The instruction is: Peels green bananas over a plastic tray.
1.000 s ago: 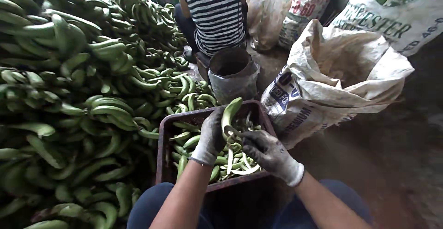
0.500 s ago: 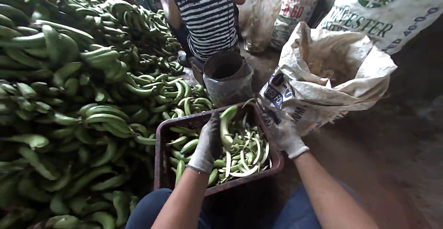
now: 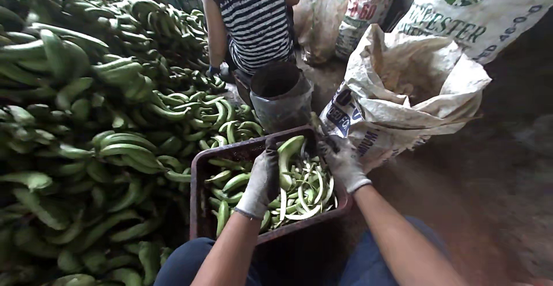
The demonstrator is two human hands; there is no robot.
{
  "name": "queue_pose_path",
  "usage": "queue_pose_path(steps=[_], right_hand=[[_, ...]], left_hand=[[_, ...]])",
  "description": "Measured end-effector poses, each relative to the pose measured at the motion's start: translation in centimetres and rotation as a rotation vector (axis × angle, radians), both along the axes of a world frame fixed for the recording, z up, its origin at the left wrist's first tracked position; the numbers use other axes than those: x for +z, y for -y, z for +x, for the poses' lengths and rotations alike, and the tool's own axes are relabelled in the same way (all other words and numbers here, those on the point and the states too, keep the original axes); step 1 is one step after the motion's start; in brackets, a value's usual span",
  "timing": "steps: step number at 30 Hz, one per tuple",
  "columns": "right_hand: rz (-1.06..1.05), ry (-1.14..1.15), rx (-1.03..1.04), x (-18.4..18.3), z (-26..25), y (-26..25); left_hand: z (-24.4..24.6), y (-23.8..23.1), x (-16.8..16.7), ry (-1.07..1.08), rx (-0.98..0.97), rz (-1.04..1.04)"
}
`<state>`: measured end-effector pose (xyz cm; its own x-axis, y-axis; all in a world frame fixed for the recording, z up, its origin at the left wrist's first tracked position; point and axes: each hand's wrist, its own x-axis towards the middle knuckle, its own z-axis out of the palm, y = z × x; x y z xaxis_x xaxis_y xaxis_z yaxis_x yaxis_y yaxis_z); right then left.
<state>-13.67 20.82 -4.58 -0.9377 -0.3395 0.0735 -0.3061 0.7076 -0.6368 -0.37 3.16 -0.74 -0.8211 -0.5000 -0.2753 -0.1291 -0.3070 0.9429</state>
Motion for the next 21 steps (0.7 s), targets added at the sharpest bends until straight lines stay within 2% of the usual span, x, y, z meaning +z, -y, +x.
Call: queue_pose_path(steps=[3, 6, 10, 11, 13, 16, 18, 21], right_hand=[[-0.073, -0.035, 0.019, 0.6, 0.1, -0.8], [-0.084, -0.041, 0.085, 1.5, 2.5, -0.6], [0.300, 0.144, 0.212, 3.1, 2.9, -1.1], [0.325, 0.156, 0.233, 2.9, 2.6, -1.3], [0.145, 0.119, 0.255, 2.1, 2.8, -1.7], [-0.181, 0.129, 0.361, 1.9, 3.9, -1.5], [-0.310, 0.160, 0.445, 1.8, 5.1, -1.1], [-0.396, 0.158, 0.569, 2.0, 6.3, -0.6]], left_hand=[[0.0, 0.9, 0.0, -0.082, -0.036, 0.147], [0.1, 1.4, -0.2, -0.120, -0.097, 0.133], [-0.3, 1.4, -0.6, -0.150, -0.014, 0.116], [-0.5, 1.4, -0.8, -0.159, 0.040, 0.132], [-0.6, 1.6, -0.8, -0.176, 0.124, 0.140], [-0.7, 1.7, -1.0, -0.214, 0.167, 0.042], [-0.6, 1.6, -1.1, -0.239, 0.150, -0.057], [-0.8, 1.2, -1.0, -0.221, 0.174, -0.156]])
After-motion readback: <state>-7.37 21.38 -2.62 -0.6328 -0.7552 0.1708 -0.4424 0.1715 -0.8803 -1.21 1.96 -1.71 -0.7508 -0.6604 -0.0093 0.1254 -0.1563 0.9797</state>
